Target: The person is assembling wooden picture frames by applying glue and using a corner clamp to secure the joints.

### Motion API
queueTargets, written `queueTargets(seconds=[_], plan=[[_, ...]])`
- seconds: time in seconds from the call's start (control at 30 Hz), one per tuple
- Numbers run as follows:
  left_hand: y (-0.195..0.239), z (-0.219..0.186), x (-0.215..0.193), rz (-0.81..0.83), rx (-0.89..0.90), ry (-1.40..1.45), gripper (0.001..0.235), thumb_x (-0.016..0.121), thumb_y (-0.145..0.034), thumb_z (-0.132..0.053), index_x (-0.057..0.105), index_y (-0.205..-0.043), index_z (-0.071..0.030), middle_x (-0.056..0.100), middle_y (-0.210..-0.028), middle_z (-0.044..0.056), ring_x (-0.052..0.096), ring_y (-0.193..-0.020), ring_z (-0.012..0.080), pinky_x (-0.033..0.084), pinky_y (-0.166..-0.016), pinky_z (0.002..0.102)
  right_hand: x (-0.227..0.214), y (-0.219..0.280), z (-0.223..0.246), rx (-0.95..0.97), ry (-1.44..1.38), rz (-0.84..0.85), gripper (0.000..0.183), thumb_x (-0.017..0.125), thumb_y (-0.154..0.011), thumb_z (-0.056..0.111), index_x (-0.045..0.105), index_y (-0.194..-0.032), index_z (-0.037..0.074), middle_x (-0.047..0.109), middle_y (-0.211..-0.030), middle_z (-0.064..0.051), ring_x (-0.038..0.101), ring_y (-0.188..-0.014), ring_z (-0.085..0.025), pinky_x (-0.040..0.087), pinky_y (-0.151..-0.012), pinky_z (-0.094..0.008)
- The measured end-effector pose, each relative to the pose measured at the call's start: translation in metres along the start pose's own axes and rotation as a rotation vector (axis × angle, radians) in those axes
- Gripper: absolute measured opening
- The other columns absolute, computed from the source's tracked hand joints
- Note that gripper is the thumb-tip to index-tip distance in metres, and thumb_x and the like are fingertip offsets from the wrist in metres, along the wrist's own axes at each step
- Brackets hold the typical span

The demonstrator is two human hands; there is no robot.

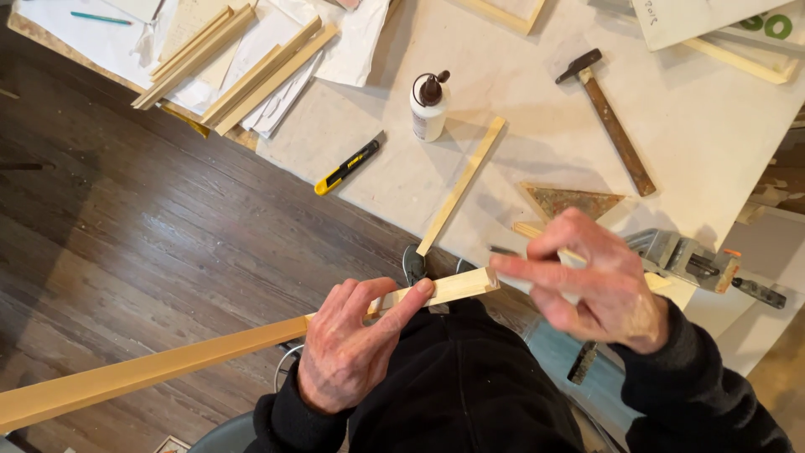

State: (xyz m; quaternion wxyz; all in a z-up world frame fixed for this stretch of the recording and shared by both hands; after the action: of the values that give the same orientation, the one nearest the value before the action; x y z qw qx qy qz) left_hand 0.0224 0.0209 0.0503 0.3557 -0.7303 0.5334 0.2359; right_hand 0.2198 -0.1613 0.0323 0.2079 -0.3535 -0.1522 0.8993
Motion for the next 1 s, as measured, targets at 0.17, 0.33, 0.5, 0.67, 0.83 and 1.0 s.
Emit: queueTargets(seconds=[0.17,0.33,0.5,0.67,0.83,1.0], plan=[[0.0,-0.002,0.002,0.016,-0.007,0.004,0.059,0.073,-0.08,0.0,0.067,-0.137,-0.013,0.065,-0.108,0.01,0.057,-0.083,0.0245,0.048,-0.074,0.037,-0.005,-0.004,0.01,0.046,0.035,0.012,0.048,0.068,-0.077,-0.003,0.075,-0.122,0.012,0.056,-0.089,0.001,0.055,-0.076,-0.012,0.049,-0.069,-0.031],[-0.003,-0.002,0.003,0.023,-0.014,0.003,0.06,0.072,-0.079,0.001,0.067,-0.137,-0.013,0.065,-0.108,0.009,0.058,-0.083,0.0242,0.048,-0.074,0.037,-0.007,-0.008,0.015,0.043,0.006,-0.025,0.047,0.068,-0.075,-0.003,0.075,-0.119,0.011,0.057,-0.089,0.0,0.055,-0.076,-0.014,0.049,-0.068,-0.032],[-0.004,-0.002,0.002,0.008,-0.012,-0.015,0.062,0.071,-0.077,0.002,0.067,-0.136,-0.013,0.065,-0.108,0.01,0.058,-0.082,0.0247,0.048,-0.073,0.037,-0.012,0.003,0.014,-0.07,-0.132,-0.111,0.053,0.06,-0.068,-0.005,0.076,-0.114,0.014,0.057,-0.083,0.003,0.054,-0.07,-0.011,0.046,-0.064,-0.03],[-0.005,-0.004,0.004,0.001,0.002,-0.005,0.059,0.072,-0.08,0.001,0.067,-0.137,-0.013,0.064,-0.108,0.009,0.057,-0.082,0.0242,0.048,-0.073,0.037,-0.011,-0.004,0.016,0.017,-0.049,-0.018,0.048,0.064,-0.07,-0.005,0.076,-0.114,0.01,0.056,-0.083,0.0,0.055,-0.071,-0.014,0.046,-0.064,-0.031],[-0.004,-0.005,0.002,-0.006,-0.016,-0.034,0.06,0.072,-0.079,0.001,0.067,-0.137,-0.014,0.065,-0.108,0.009,0.057,-0.081,0.0242,0.048,-0.072,0.037,-0.011,0.003,0.018,0.002,-0.142,-0.108,0.047,0.061,-0.072,-0.007,0.078,-0.112,0.013,0.056,-0.083,0.005,0.056,-0.072,-0.011,0.048,-0.067,-0.03],[-0.005,-0.007,0.003,0.003,0.008,-0.004,0.059,0.072,-0.08,0.001,0.066,-0.138,-0.013,0.065,-0.108,0.009,0.057,-0.082,0.0241,0.048,-0.073,0.037,-0.01,-0.011,0.028,0.015,-0.035,-0.018,0.046,0.065,-0.069,-0.005,0.077,-0.112,0.007,0.056,-0.083,0.0,0.058,-0.073,-0.015,0.049,-0.069,-0.034]])
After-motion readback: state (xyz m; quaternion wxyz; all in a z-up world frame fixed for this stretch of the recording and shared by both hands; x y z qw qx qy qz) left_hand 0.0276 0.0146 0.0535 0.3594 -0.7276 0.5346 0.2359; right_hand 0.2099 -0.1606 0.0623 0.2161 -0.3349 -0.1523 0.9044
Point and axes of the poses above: each hand's wrist, its own y-axis away from the middle knuckle, its own x-axis out of the palm, z = x × y, the point moved 4 cm from there along -y, towards the middle knuckle
